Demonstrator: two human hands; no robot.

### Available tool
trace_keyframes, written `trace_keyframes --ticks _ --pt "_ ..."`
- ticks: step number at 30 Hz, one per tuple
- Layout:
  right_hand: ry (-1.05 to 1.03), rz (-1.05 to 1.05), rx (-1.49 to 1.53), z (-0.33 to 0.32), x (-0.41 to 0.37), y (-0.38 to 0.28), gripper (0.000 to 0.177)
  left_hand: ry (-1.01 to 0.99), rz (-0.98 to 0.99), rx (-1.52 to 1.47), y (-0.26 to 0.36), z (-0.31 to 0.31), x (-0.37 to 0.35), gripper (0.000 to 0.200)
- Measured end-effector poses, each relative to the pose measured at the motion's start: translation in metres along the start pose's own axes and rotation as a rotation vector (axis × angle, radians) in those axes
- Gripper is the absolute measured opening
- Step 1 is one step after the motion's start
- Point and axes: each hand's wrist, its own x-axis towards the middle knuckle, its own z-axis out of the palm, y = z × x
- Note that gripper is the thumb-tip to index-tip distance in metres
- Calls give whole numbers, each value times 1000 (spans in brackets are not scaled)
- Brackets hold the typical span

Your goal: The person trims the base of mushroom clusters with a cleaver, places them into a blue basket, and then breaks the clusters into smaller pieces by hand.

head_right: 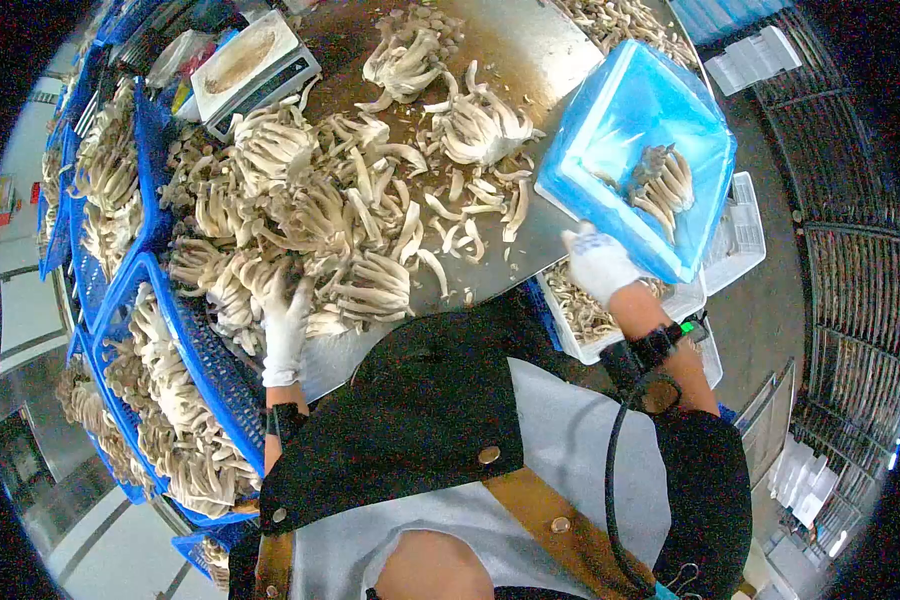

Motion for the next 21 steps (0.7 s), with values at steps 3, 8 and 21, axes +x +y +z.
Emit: trace_keyframes --ticks 3,8,21 --pt "231 -295 217 3 59 -52 23 -70 -32 11 -3 18 13 54" --pt "144 -452 117 35 180 -167 19 -150 267 502 -19 32 19 50" --pt "163 -332 170 26 162 -81 31 110 -177 -299 -40 2 75 65"
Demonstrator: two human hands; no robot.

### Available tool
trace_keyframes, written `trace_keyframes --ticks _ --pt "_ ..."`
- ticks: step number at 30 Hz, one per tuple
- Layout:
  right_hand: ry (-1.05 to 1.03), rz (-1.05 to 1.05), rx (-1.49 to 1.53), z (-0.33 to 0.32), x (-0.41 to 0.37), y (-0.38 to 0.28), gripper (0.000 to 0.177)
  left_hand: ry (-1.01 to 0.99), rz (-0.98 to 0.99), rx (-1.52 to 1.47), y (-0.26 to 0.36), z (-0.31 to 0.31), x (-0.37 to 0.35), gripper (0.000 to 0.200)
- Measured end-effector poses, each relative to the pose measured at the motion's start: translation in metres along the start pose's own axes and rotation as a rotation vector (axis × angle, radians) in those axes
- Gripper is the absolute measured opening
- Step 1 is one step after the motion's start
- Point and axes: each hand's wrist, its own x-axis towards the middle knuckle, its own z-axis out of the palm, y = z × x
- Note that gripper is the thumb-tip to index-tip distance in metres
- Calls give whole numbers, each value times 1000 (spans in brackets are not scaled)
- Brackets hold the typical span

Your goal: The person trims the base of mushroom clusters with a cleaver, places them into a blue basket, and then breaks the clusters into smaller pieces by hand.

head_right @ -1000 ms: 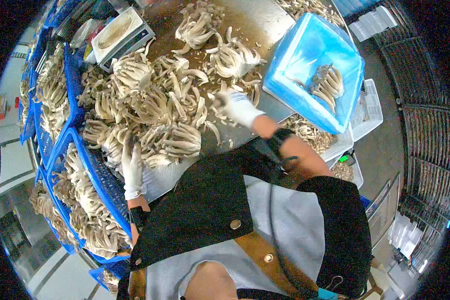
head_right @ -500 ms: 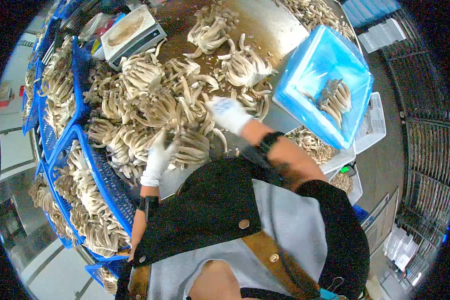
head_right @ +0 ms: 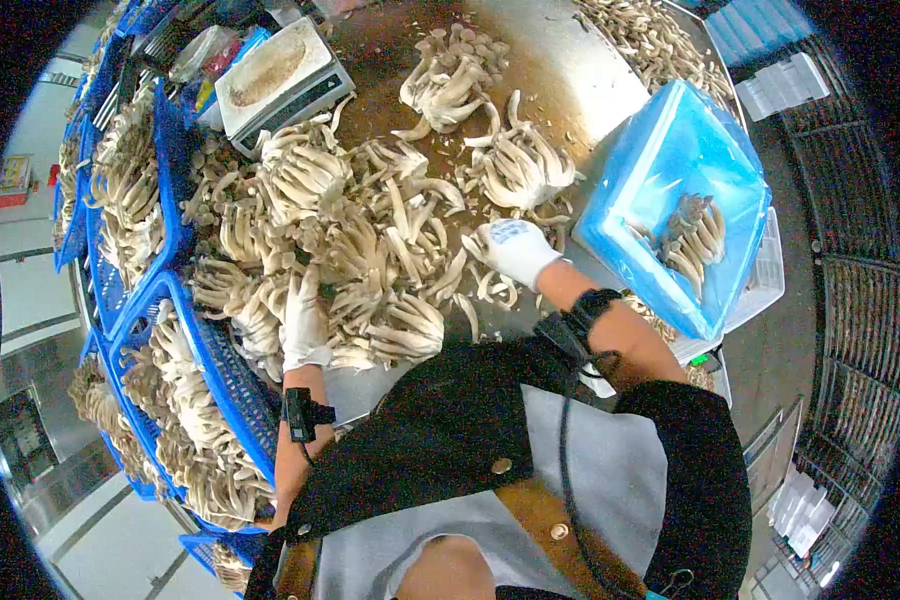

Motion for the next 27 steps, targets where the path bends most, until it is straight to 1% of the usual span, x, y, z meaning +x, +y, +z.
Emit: trace_keyframes --ticks 1,2,4,5,6,7,9,10,11,12,13,15,16,17,19,20,22,23,24,25,26,27 --pt "49 -13 57 -9 -3 2 36 -7 -90 -259 12 7 2 68" --pt "-73 3 186 -19 8 4 39 -65 -75 -301 8 5 7 73" --pt "-111 52 413 -76 27 -24 37 -172 -100 -254 -1 -6 16 73" --pt "-129 76 528 -91 40 -38 35 -224 -113 -231 -4 -11 19 73" --pt "-61 37 640 -85 58 -41 40 -255 -191 -113 9 -14 19 72" --pt "28 12 656 -76 75 -44 44 -336 -172 -155 -1 -18 23 72" --pt "88 -57 649 -39 126 -43 51 -330 -294 -316 9 -8 12 75" --pt "30 -47 643 -37 147 -49 53 -320 -468 -393 37 0 1 76" --pt "-29 -39 636 -35 163 -53 55 -325 -303 -152 27 2 -5 73" --pt "-10 -117 571 -25 173 -53 53 -296 -149 99 17 4 -10 71" --pt "25 -194 430 -22 178 -59 45 -224 184 667 17 9 -16 70" --pt "-140 -278 256 -18 186 -68 41 -201 391 637 0 19 -32 70" --pt "-108 -307 196 -19 182 -76 35 -145 448 783 8 29 -40 66" --pt "-86 -315 107 -10 183 -80 33 -80 525 670 18 40 -43 64" --pt "-37 -330 -72 3 185 -91 28 -162 360 483 8 43 -45 62" --pt "7 -351 -120 9 186 -95 23 -142 445 573 6 43 -46 61" --pt "-104 -292 -133 13 195 -104 22 -104 614 756 4 41 -48 61" --pt "-155 -260 -141 13 198 -106 21 -96 605 730 3 40 -47 60" --pt "-134 -362 -66 4 193 -99 21 -89 598 704 0 38 -44 59" --pt "-188 -389 -57 -7 190 -93 22 -85 587 676 -2 36 -44 58" --pt "-305 -371 -79 -17 187 -83 28 -119 575 657 -3 36 -42 57" --pt "-423 -355 -106 -25 183 -74 38 -101 568 663 -4 37 -44 57"
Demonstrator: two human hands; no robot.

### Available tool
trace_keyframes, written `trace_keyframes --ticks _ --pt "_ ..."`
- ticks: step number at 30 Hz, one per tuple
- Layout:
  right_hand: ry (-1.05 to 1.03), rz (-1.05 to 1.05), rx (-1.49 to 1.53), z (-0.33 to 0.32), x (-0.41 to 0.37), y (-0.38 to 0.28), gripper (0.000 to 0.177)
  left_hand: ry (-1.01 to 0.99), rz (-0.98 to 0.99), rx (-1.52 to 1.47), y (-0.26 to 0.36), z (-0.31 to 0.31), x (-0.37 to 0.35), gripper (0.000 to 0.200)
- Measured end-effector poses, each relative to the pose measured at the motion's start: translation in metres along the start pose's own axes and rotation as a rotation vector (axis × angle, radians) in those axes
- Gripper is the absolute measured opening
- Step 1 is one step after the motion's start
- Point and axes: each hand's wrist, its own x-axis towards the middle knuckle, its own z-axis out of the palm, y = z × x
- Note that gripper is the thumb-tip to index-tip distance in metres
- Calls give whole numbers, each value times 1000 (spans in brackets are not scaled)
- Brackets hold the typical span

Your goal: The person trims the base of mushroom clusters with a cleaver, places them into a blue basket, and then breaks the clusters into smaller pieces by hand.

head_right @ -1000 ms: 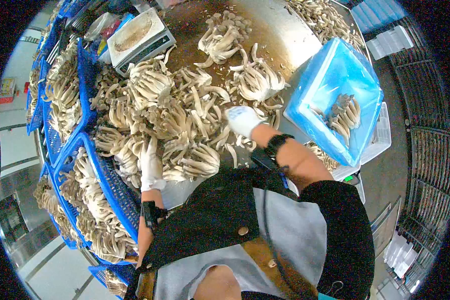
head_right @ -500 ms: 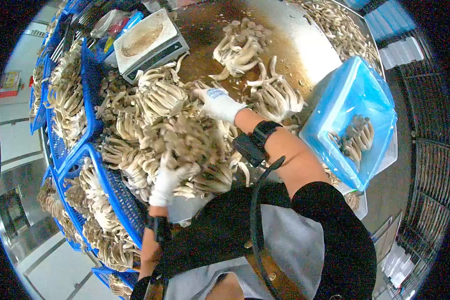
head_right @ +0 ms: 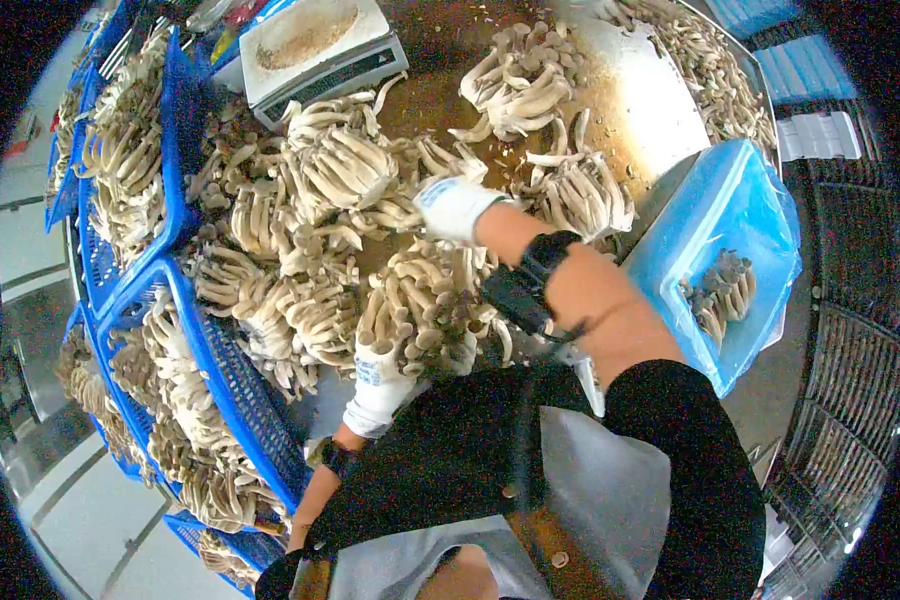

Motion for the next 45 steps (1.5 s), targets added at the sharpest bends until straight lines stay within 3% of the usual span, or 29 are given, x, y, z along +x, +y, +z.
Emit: trace_keyframes --ticks 2,6,7,10,14,15,18,20,23,26,27,33,36,38,40,41,42,44,45 --pt "241 46 88 0 -19 5 27 28 -25 19 3 6 -4 57" --pt "268 162 265 -6 -4 -13 33 -26 121 23 1 11 -4 48" --pt "336 191 286 6 9 -14 34 -8 39 34 7 10 -4 39" --pt "258 338 364 13 41 -13 46 -38 56 78 9 0 -1 42" --pt "369 426 351 20 51 -17 34 72 -164 -226 -5 12 -13 55" --pt "365 412 304 20 50 -16 28 32 -44 -66 -6 10 -11 55" --pt "251 259 95 19 45 6 28 -4 -24 5 -1 6 -9 55" --pt "198 178 110 12 24 19 28 24 -40 -42 2 2 -9 51" --pt "261 155 290 3 -13 18 38 76 -48 -123 -2 6 -10 48" --pt "253 100 314 8 2 13 42 76 -37 -106 -4 8 -9 48" --pt "418 12 275 36 17 22 42 61 -1 -64 -4 6 -7 50" --pt "515 332 406 36 51 -1 30 3 -86 -67 -7 5 -13 56" --pt "487 274 620 26 50 8 28 -140 -157 7 -7 1 -21 59" --pt "513 164 585 29 55 23 28 -294 -54 -122 -3 -37 0 62" --pt "475 183 783 9 54 20 28 -440 -26 -93 -8 -80 9 62" --pt "508 133 815 -3 54 18 28 -501 -56 -105 -14 -99 16 55" --pt "542 111 987 12 76 38 27 -634 -239 -140 -8 -124 33 48" --pt "565 55 902 -9 79 41 27 -545 -376 -90 -29 -136 66 46" --pt "541 28 821 -33 66 30 27 -322 -407 60 -24 -130 91 46"
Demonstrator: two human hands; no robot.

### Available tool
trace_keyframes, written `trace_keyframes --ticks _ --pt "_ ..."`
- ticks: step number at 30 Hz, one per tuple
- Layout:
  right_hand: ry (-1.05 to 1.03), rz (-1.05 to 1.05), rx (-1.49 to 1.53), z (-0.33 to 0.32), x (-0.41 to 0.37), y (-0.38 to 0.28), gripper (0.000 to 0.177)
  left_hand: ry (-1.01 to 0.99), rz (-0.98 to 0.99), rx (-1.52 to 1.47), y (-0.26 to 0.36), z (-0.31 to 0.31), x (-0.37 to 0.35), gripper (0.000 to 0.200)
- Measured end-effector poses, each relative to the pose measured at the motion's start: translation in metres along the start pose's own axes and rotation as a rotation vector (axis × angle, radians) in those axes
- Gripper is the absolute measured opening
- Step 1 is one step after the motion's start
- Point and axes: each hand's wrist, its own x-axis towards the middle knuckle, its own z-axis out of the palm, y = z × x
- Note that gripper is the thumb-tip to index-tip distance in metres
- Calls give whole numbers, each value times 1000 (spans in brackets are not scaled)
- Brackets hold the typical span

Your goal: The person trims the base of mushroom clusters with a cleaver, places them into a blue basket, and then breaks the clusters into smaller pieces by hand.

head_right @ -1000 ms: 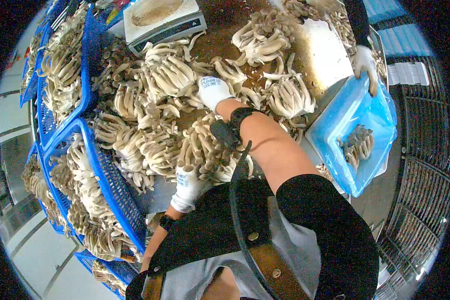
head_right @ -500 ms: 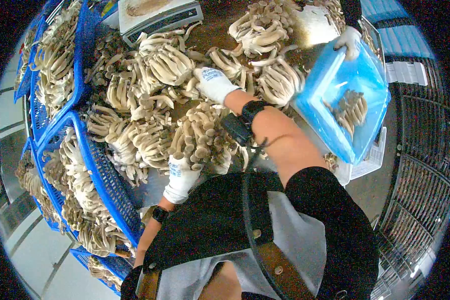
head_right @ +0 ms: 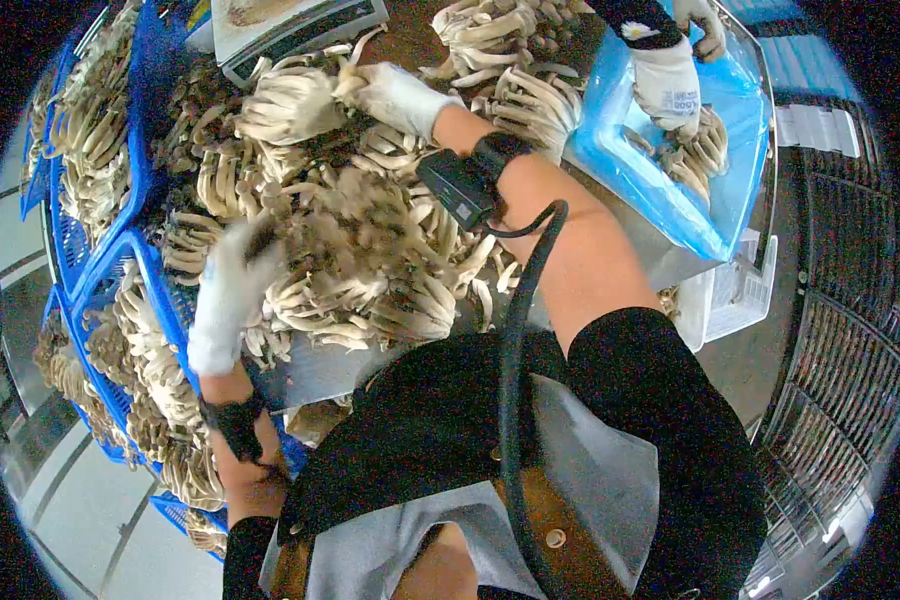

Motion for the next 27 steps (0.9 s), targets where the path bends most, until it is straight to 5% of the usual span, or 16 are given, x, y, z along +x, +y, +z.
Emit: trace_keyframes --ticks 1,4,5,10,13,15,19,27 --pt "-39 -33 -73 -9 -6 -28 27 357 214 96 0 10 25 51" --pt "-55 -83 -130 -8 -2 -54 24 656 367 440 7 28 99 73" --pt "-56 -118 -162 -9 -2 -57 22 672 288 560 2 32 115 71" --pt "93 -55 -379 -26 -7 -6 27 633 267 227 -12 7 135 66" --pt "-142 180 -281 -10 -17 -2 22 644 221 -144 -37 -6 133 72" --pt "-200 -87 -573 17 -10 28 26 590 193 -429 -37 -9 131 75" --pt "-116 -8 -703 41 -12 13 33 599 190 -230 -44 -11 139 77" --pt "-96 -66 -622 35 -8 16 37 524 -71 -424 -34 -34 145 83"
